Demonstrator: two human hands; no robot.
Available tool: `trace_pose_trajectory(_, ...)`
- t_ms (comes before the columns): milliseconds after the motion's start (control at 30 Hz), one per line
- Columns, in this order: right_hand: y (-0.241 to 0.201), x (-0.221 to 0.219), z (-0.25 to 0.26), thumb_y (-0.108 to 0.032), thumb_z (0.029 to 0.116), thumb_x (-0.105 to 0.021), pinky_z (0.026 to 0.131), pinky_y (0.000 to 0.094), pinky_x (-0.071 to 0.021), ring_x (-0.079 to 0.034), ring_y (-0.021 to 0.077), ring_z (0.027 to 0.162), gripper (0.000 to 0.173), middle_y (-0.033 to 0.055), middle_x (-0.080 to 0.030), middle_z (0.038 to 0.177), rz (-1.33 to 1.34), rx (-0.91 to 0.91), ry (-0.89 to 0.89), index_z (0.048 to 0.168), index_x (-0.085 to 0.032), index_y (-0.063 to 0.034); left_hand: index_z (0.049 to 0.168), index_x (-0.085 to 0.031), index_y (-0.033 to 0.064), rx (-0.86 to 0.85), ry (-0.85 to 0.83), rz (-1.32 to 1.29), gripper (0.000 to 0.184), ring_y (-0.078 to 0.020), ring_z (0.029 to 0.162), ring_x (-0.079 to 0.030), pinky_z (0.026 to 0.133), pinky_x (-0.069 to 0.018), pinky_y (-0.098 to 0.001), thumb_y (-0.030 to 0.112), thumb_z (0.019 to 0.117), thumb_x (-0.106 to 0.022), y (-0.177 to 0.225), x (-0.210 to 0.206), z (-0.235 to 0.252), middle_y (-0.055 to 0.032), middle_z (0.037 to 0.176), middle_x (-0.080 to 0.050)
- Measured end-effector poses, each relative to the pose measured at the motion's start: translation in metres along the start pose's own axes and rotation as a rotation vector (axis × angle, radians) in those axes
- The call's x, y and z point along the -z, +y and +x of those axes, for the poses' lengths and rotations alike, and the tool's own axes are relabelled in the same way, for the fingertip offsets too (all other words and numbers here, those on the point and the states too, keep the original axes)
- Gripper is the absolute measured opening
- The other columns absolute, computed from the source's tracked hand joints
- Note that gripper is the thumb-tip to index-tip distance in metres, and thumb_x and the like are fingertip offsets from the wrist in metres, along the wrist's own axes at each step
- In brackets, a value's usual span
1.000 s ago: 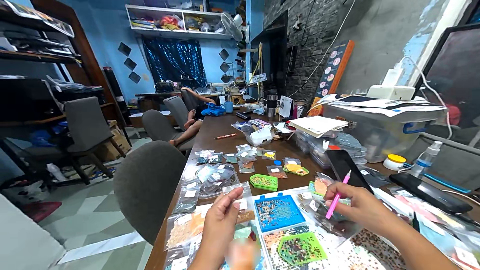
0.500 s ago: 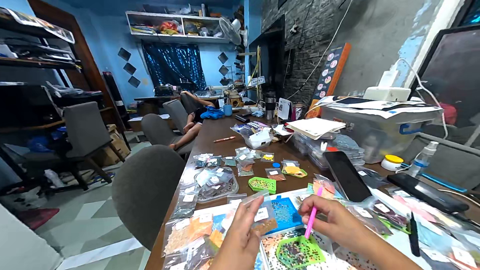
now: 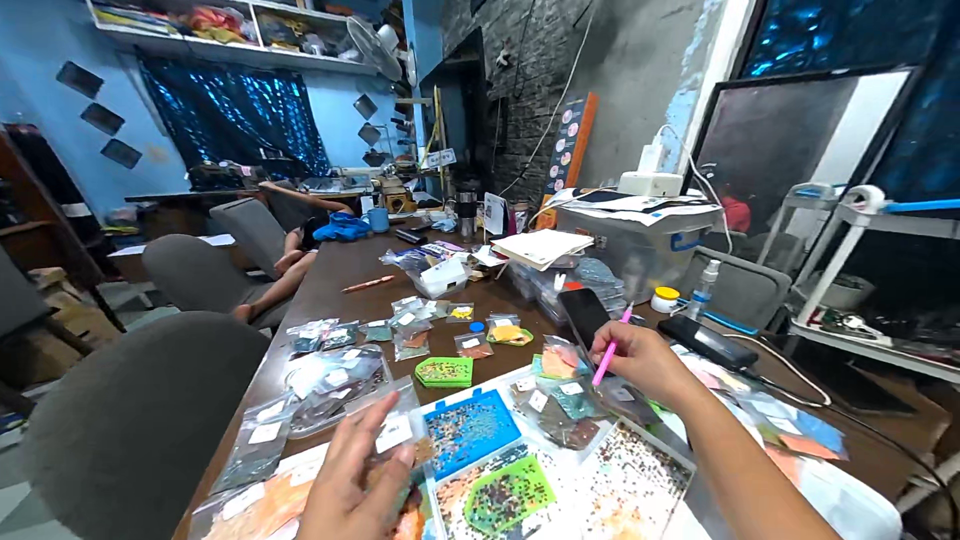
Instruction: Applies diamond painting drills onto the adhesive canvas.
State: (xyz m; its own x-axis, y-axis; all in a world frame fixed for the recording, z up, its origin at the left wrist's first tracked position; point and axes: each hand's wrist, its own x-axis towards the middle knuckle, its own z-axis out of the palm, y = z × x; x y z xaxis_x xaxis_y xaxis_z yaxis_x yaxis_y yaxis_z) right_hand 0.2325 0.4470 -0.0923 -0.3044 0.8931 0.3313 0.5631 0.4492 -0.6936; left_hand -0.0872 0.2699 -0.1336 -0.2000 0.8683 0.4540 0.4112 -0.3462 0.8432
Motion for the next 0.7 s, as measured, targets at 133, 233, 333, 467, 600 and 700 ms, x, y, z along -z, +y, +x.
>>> trace_pose_trajectory(133, 0.006, 0.0, 0.002, 0.002, 0.0891, -0.074, 0.067, 0.0339, -0.0545, -0.064, 0.0146, 0.071, 0.01, 0.0065, -0.068, 0.082, -0.005, 0.004, -0.075, 0.093, -0.068, -0.0035, 0.145, -0.044, -0.0108, -0.038, -0.01, -0.021, 0.055, -0.0127, 0.114, -0.06, 0.091, -0.0562, -0.0256, 0.004, 0.0949, -0.059, -0.004, 0.001, 0.0, -0.0222, 0.137, -0.047)
trace_pose_trajectory(233, 0.007, 0.0, 0.002, 0.002, 0.088, -0.075, 0.068, 0.0353, -0.0535, -0.063, 0.016, 0.072, 0.01, 0.0075, -0.067, 0.082, -0.001, -0.013, -0.134, 0.094, -0.068, -0.0024, 0.145, -0.045, -0.0116, -0.027, -0.046, -0.003, 0.054, -0.0139, 0.118, -0.059, 0.092, -0.0562, -0.0259, 0.001, 0.094, -0.06, -0.003, 0.003, -0.001, -0.0249, 0.14, -0.046)
trace_pose_trajectory(333, 0.01, 0.001, 0.003, 0.001, 0.0884, -0.075, 0.071, 0.0348, -0.0536, -0.063, 0.0155, 0.075, 0.011, 0.0087, -0.067, 0.084, -0.02, -0.022, -0.209, 0.097, -0.068, -0.0004, 0.143, -0.045, -0.0143, -0.019, -0.072, 0.023, 0.053, -0.014, 0.117, -0.059, 0.091, -0.0549, -0.0251, -0.002, 0.0928, -0.06, -0.002, 0.004, -0.001, -0.0281, 0.14, -0.046)
trace_pose_trajectory(467, 0.011, -0.001, 0.003, 0.0, 0.0899, -0.075, 0.071, 0.0365, -0.0532, -0.062, 0.0178, 0.073, 0.01, 0.0112, -0.066, 0.084, -0.047, -0.019, -0.248, 0.097, -0.068, 0.0007, 0.14, -0.044, -0.0172, -0.067, -0.106, 0.02, 0.053, -0.0119, 0.116, -0.059, 0.091, -0.0541, -0.0251, -0.002, 0.0921, -0.06, -0.01, 0.01, 0.002, -0.0279, 0.138, -0.046)
trace_pose_trajectory(600, 0.009, 0.0, 0.003, 0.001, 0.0899, -0.075, 0.072, 0.0366, -0.0533, -0.062, 0.0181, 0.074, 0.011, 0.0116, -0.067, 0.085, -0.048, -0.029, -0.257, 0.098, -0.068, 0.0006, 0.139, -0.043, -0.0191, -0.082, -0.124, -0.001, 0.052, -0.0127, 0.119, -0.056, 0.095, -0.0525, -0.0265, -0.002, 0.0923, -0.059, -0.013, 0.011, 0.003, -0.028, 0.139, -0.046)
trace_pose_trajectory(700, 0.011, 0.0, 0.004, 0.0, 0.0895, -0.075, 0.072, 0.036, -0.0534, -0.062, 0.0176, 0.075, 0.011, 0.0113, -0.066, 0.086, -0.051, -0.02, -0.264, 0.098, -0.068, 0.0008, 0.139, -0.042, -0.0193, -0.059, -0.138, 0.002, 0.053, -0.0105, 0.117, -0.057, 0.094, -0.0523, -0.0248, -0.006, 0.0903, -0.057, -0.01, 0.011, 0.004, -0.0265, 0.138, -0.045)
